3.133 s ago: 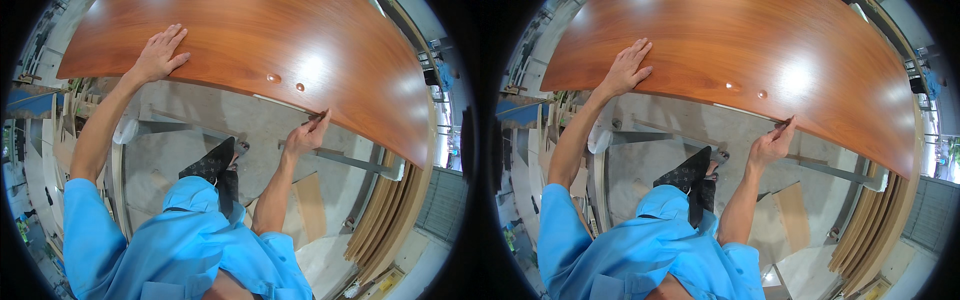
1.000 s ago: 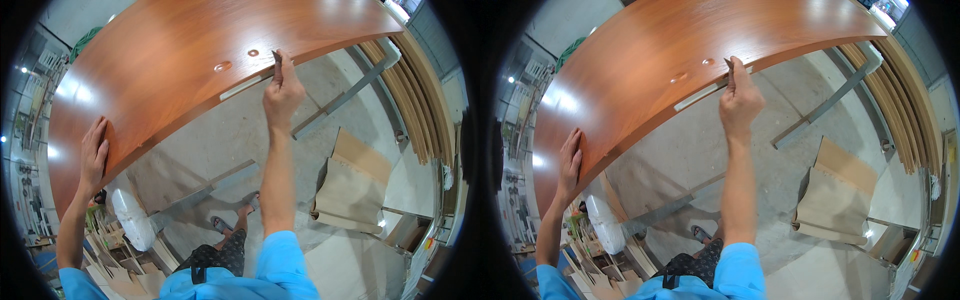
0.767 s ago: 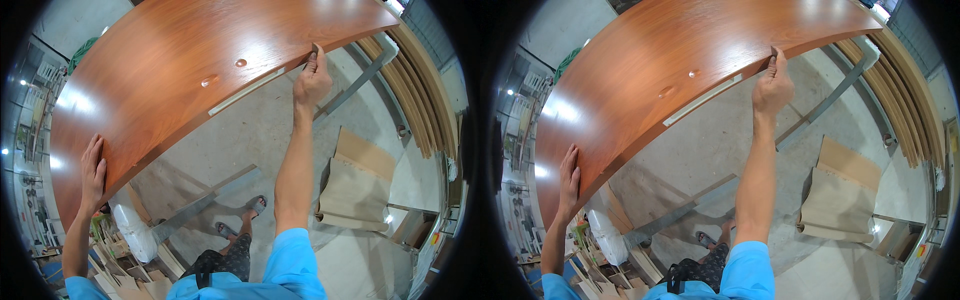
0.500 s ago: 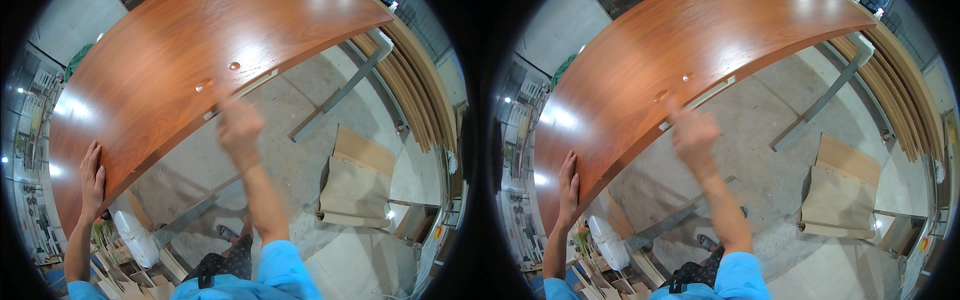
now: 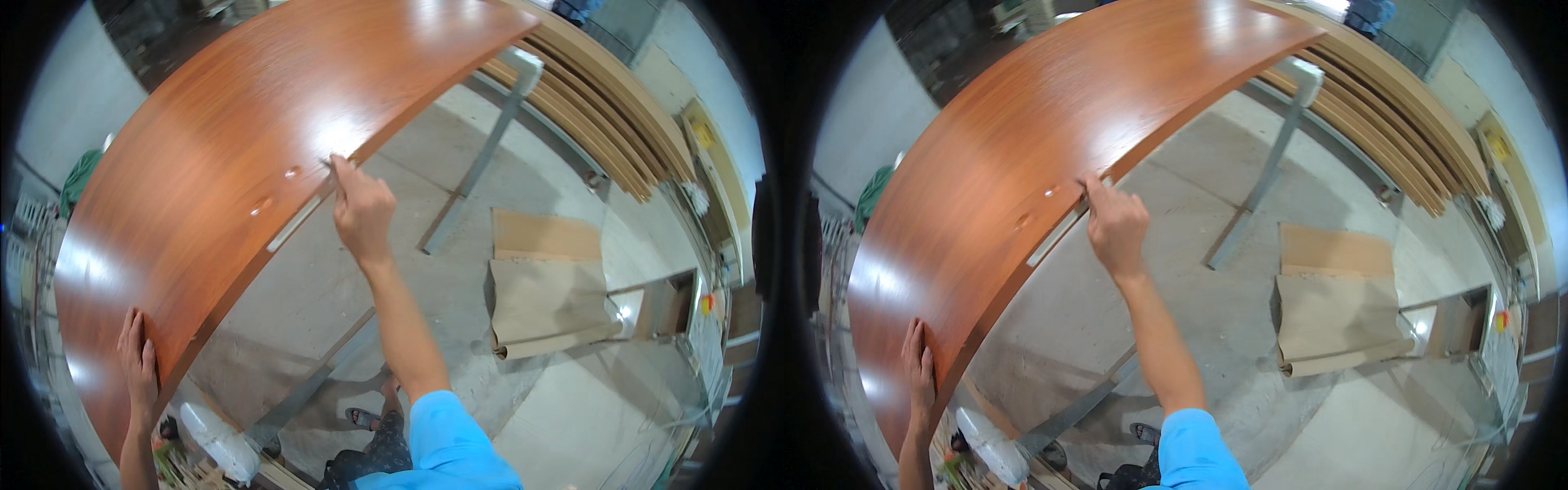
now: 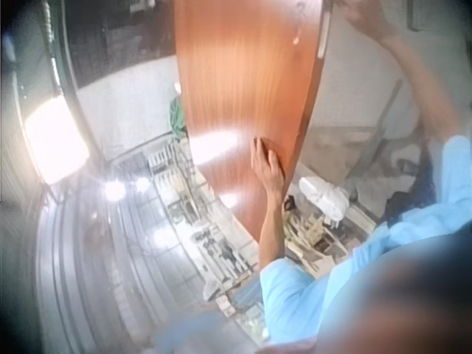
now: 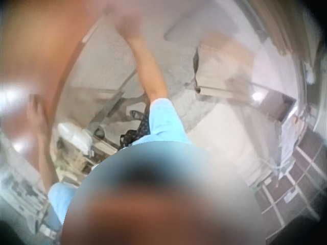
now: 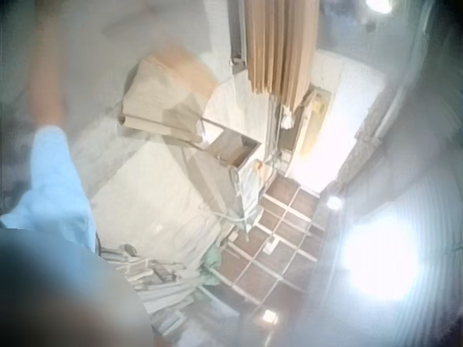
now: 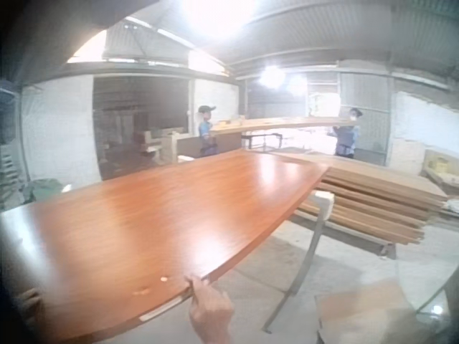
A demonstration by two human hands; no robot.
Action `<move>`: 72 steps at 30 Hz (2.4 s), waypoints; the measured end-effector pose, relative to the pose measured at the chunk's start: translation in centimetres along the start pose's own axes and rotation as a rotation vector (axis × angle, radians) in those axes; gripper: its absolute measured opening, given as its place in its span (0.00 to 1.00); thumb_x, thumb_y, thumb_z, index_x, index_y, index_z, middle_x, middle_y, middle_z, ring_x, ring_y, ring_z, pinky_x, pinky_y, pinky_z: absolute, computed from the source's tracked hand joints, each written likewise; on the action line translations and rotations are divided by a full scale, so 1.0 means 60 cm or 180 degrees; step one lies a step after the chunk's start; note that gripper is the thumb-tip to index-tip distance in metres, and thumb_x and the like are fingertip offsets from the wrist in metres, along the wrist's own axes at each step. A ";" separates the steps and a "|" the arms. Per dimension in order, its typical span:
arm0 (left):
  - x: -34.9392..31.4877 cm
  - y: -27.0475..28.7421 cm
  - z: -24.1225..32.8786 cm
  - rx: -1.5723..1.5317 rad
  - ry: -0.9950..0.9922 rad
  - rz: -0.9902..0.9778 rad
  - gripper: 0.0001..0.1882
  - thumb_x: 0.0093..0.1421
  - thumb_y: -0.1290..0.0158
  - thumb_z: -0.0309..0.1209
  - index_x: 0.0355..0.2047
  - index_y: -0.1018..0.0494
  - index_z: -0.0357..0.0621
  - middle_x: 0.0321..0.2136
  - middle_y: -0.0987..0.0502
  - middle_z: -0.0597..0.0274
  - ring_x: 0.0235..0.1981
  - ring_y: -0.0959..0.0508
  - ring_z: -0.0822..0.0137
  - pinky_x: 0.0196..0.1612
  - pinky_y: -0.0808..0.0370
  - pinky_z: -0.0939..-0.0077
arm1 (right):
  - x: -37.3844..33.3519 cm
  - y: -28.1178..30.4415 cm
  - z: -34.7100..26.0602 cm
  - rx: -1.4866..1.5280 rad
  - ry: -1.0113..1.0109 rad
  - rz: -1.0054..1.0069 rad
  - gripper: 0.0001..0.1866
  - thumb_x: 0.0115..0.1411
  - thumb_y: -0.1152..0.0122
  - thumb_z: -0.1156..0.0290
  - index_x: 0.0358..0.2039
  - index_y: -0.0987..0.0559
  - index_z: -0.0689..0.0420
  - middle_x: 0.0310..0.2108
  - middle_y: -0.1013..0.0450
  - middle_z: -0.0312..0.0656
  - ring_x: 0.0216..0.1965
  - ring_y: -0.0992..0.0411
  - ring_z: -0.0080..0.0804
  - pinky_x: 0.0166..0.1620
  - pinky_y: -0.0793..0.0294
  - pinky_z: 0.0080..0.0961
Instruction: The person scrapes the edge of a large wooden tabletop with a small metal tool, then applies a reddish-brown finish to the edge using a small brush, and finally wipes the surface with a black cloth.
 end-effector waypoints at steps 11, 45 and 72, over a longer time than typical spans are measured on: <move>-0.002 0.010 0.021 0.0007 -0.0027 -0.0020 0.27 0.69 0.58 0.34 0.67 0.37 0.40 0.70 0.40 0.52 0.70 0.43 0.53 0.71 0.50 0.59 | 0.109 0.013 0.146 -0.0325 -0.0827 0.0583 0.13 0.68 0.47 0.67 0.49 0.20 0.52 0.36 0.19 0.47 0.33 0.21 0.49 0.34 0.25 0.39; -0.001 0.012 0.014 -0.0061 0.0058 0.0025 0.28 0.67 0.55 0.37 0.66 0.36 0.42 0.69 0.39 0.53 0.69 0.41 0.53 0.71 0.49 0.60 | -0.094 -0.042 -0.131 0.0358 -0.0203 0.0151 0.21 0.59 0.42 0.77 0.55 0.20 0.59 0.21 0.29 0.36 0.19 0.36 0.32 0.28 0.39 0.29; -0.003 0.017 0.011 -0.0168 0.0019 0.0361 0.25 0.65 0.49 0.36 0.61 0.30 0.42 0.65 0.33 0.51 0.65 0.34 0.50 0.68 0.42 0.60 | 0.024 -0.013 0.016 -0.0953 -0.0098 0.0459 0.12 0.64 0.38 0.71 0.47 0.16 0.51 0.36 0.26 0.45 0.36 0.26 0.44 0.36 0.27 0.37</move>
Point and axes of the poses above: each hand's wrist, its own x-axis towards the middle knuckle, its own y-axis out of the back of the hand, z = x × y, the point moved 5 cm from there along x, towards the middle knuckle
